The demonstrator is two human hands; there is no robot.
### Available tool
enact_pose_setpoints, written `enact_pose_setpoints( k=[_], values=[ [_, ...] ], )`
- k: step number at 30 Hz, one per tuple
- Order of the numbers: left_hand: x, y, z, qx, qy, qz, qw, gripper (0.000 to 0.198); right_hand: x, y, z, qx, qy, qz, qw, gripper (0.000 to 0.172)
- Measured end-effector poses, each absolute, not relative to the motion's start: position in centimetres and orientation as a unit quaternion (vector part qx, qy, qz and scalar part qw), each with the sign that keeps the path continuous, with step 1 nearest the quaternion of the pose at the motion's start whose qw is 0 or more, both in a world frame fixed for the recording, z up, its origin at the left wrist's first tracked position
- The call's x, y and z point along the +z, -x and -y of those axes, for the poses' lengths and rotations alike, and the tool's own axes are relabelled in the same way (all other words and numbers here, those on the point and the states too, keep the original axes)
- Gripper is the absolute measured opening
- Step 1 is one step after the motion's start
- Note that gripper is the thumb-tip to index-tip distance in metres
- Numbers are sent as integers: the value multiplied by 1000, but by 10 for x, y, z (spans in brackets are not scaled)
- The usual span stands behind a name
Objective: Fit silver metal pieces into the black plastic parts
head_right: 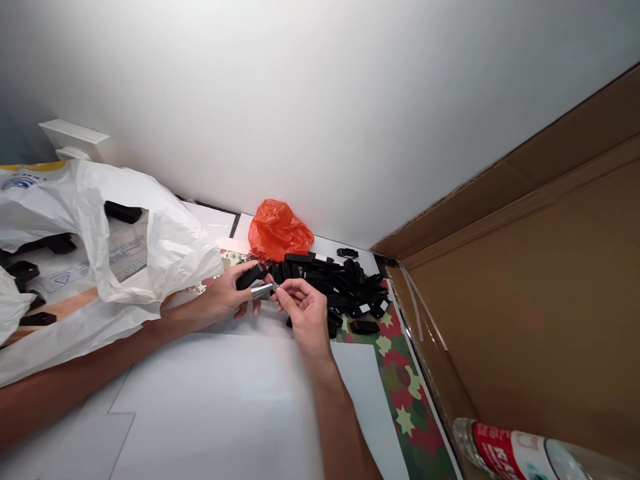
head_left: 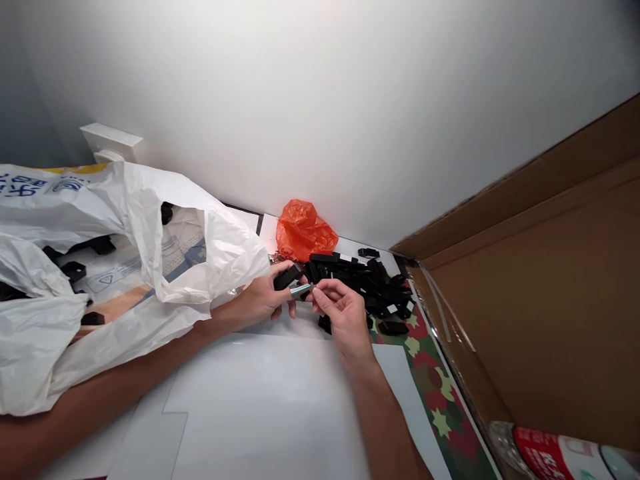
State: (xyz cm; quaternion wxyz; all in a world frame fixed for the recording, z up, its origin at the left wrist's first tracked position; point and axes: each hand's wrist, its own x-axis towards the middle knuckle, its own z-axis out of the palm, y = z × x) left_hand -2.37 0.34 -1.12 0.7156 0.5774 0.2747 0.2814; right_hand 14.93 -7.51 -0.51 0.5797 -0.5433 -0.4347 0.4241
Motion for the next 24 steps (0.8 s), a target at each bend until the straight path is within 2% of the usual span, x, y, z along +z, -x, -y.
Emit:
enact_pose_setpoints(
  k=[9, 14, 24],
  values=[
    [-11, 22, -5, 294, -605, -263, 692, 36, -6, -151, 75, 433, 536, 455, 564, 30],
    [-7, 26, -2, 277, -602, -266, 700, 27, -7, -149, 75, 435, 529, 461, 564, 31],
    [1, 29, 0, 257, -553, -235, 757, 20, -4, -149, 80, 419, 524, 490, 556, 24]
  ],
)
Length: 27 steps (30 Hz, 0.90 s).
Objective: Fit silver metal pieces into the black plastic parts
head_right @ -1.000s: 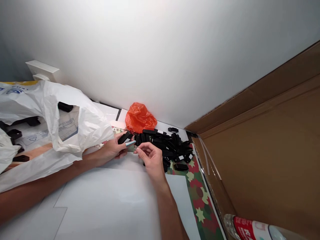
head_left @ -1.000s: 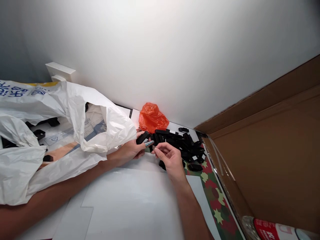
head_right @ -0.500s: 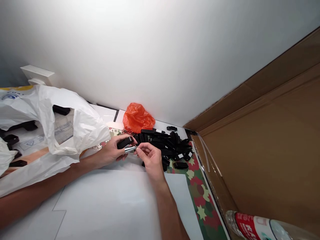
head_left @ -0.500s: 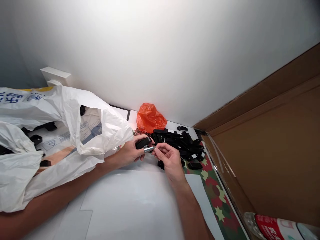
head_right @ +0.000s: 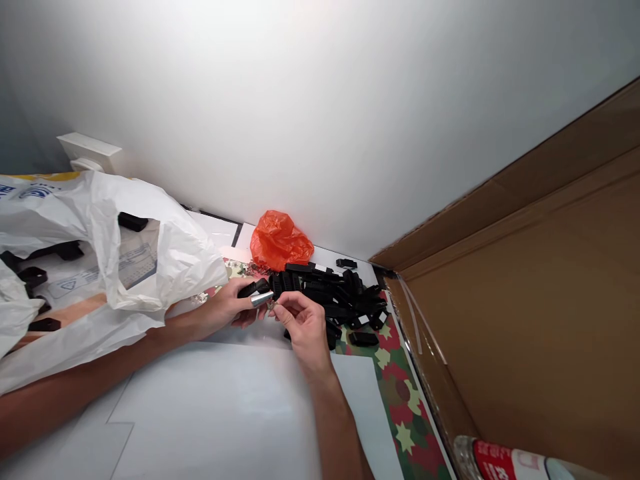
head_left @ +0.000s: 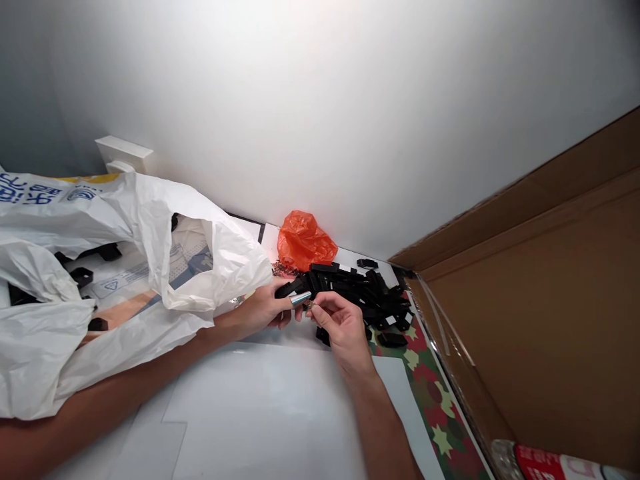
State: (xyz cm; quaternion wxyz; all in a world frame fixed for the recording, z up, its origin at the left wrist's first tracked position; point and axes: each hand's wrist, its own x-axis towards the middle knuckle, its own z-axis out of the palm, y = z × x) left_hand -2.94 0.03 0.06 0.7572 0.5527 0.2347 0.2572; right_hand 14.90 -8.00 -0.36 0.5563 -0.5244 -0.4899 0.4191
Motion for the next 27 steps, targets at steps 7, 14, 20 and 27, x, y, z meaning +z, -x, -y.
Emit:
enact_pose_setpoints(
  k=[7, 14, 20, 27],
  values=[
    [0, 29, 0, 258, -549, -234, 760, 25, -2, -149, 81, 411, 515, 509, 554, 22],
    [0, 30, 0, 244, -559, -231, 758, 28, -2, -149, 82, 409, 528, 511, 541, 25],
    [0, 30, 1, 234, -572, -256, 743, 32, -2, -148, 83, 394, 530, 534, 528, 23],
    [2, 31, 0, 225, -590, -252, 733, 31, 0, -149, 88, 317, 545, 591, 503, 13]
  ],
)
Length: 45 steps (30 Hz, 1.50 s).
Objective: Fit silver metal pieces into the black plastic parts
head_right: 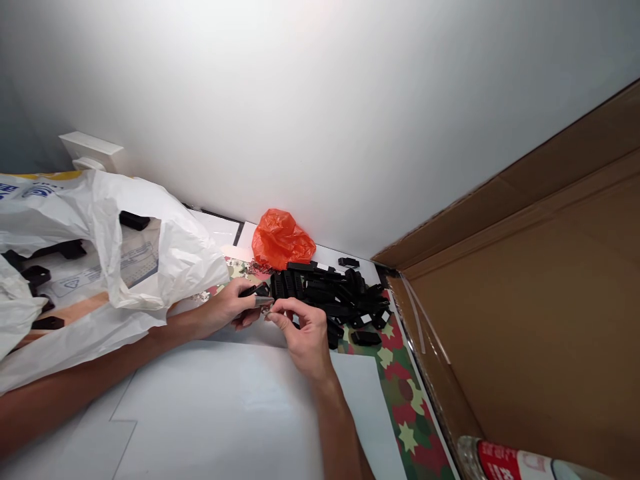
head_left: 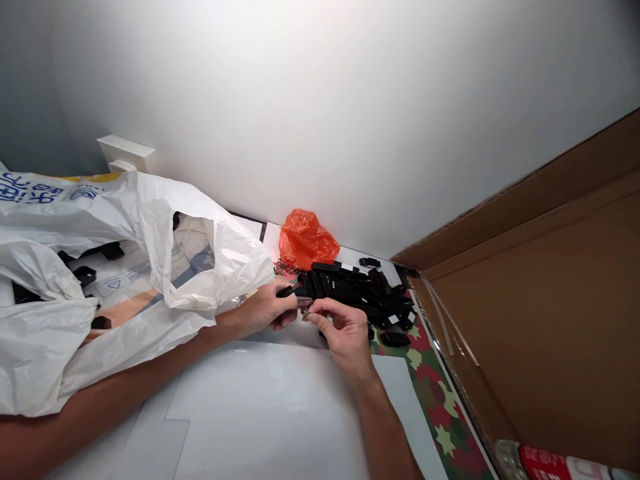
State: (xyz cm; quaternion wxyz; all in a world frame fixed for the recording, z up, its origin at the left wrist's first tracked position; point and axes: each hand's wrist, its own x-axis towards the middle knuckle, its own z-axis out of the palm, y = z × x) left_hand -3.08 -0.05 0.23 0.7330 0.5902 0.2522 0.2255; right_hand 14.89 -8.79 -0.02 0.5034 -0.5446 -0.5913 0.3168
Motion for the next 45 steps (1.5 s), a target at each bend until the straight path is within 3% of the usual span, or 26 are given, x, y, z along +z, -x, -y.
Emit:
enact_pose_setpoints(
  k=[17, 23, 27, 32, 45],
  values=[
    [-1, 26, 1, 230, -540, -272, 763, 39, 4, -139, 93, 100, 522, 671, 517, 21],
    [1, 26, 1, 232, -531, -290, 762, 38, 4, -139, 93, 103, 527, 662, 522, 20],
    [4, 28, -1, 240, -512, -279, 776, 24, 4, -142, 92, 120, 551, 633, 530, 16],
    [4, 31, -3, 244, -535, -250, 769, 33, 3, -144, 90, 129, 549, 623, 541, 13],
    [7, 28, -3, 232, -534, -252, 773, 18, 1, -145, 89, 125, 539, 618, 559, 14]
  ],
)
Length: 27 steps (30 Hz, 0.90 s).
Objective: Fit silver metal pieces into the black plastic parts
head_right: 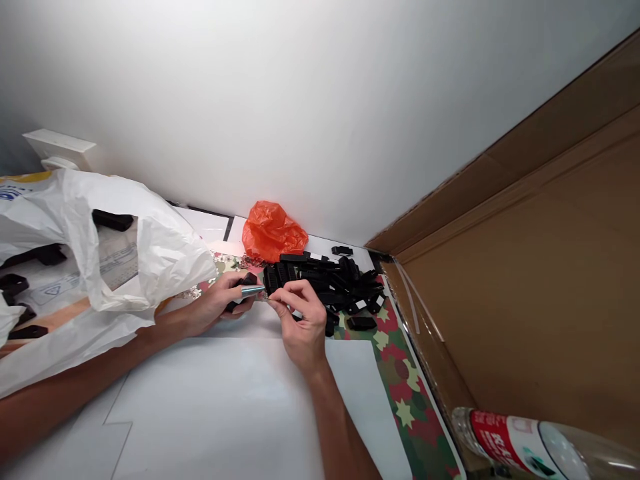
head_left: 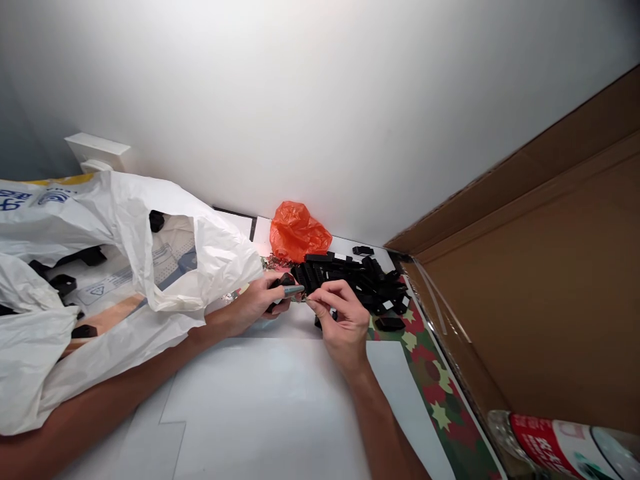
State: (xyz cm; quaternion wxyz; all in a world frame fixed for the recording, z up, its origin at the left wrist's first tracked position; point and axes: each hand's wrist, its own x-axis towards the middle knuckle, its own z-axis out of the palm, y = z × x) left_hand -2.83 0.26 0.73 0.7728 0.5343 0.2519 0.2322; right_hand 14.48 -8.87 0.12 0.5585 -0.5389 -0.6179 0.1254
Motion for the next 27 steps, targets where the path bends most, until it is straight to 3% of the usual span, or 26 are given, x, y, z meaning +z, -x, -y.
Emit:
enact_pose_setpoints(
  k=[5, 9, 14, 27],
  values=[
    [4, 28, -4, 234, -529, -248, 777, 20, 2, -144, 89, 121, 546, 617, 554, 14],
    [1, 29, -4, 249, -519, -242, 781, 9, 1, -145, 89, 113, 550, 619, 550, 14],
    [1, 30, -5, 246, -531, -236, 775, 26, -1, -146, 89, 100, 557, 619, 544, 13],
    [6, 30, -3, 239, -511, -229, 794, 11, 0, -144, 91, 124, 547, 623, 546, 15]
  ],
)
